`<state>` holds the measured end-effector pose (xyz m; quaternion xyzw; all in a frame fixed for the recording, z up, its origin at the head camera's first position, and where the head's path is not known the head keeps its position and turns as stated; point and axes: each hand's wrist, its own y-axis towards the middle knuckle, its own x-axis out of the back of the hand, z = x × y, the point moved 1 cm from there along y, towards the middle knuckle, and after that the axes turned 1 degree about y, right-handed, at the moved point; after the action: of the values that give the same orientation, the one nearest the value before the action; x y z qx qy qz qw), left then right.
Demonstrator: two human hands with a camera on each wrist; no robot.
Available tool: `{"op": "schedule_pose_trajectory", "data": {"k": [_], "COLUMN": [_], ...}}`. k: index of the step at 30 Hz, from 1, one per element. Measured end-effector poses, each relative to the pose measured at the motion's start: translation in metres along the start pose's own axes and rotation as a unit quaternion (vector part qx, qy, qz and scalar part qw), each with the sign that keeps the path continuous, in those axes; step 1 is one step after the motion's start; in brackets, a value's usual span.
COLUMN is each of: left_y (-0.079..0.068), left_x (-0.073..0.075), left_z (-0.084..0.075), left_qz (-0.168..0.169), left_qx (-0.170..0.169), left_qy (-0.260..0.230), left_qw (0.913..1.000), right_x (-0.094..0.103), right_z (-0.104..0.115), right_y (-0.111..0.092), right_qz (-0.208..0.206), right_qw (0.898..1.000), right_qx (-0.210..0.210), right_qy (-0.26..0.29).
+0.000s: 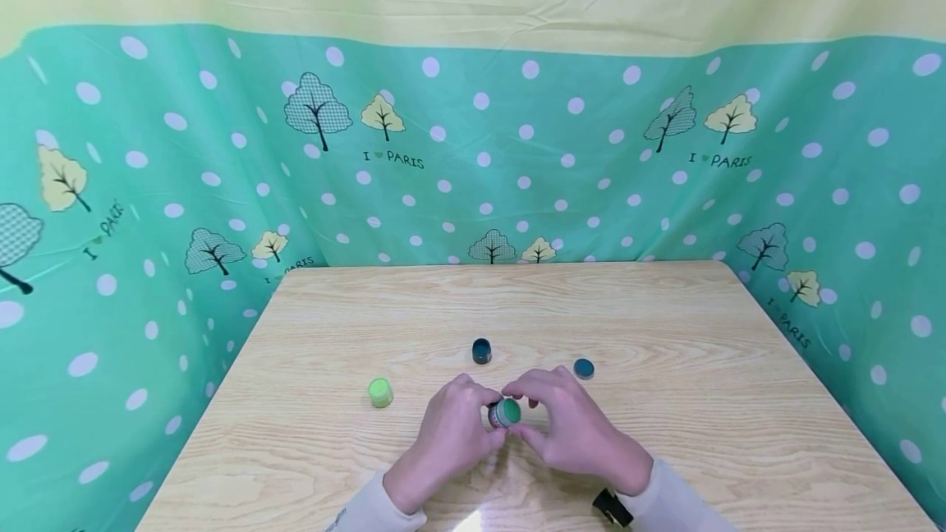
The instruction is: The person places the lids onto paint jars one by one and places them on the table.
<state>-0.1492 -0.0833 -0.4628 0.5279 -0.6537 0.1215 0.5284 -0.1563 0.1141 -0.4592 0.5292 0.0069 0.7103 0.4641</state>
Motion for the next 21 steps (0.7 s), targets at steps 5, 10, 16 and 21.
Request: {"op": "schedule_pose_trajectory", "data": {"k": [5, 10, 16, 21], "left_y": [0.0001, 0.0002, -0.0005, -0.0006], "left_x": [-0.0005, -0.0001, 0.0002, 0.0005], "left_z": [0.0006, -0.0002, -0.0008, -0.0012], "left_qz": [0.003, 0.003, -0.002, -0.006], "left_qx": [0.005, 0.006, 0.0, 0.001], "left_qy": [-0.004, -0.001, 0.01, 0.014], "left_qw": [1.0, 1.0, 0.9999, 0.9999], "right_x": [-0.0015, -0.0015, -0.0032, -0.0043], "right_z": [0.0003, 0.0, -0.0003, -0.0002], "right_y": [-0.0001, -0.0004, -0.001, -0.0004], "right_qz": [0.002, -0.003, -0.013, -0.019], "right_qw": [1.0, 1.0, 1.0, 0.999], "right_qx": [-0.007, -0.011, -0.012, -0.026], "right_qy": [0.004, -0.004, -0.02, -0.027]}}
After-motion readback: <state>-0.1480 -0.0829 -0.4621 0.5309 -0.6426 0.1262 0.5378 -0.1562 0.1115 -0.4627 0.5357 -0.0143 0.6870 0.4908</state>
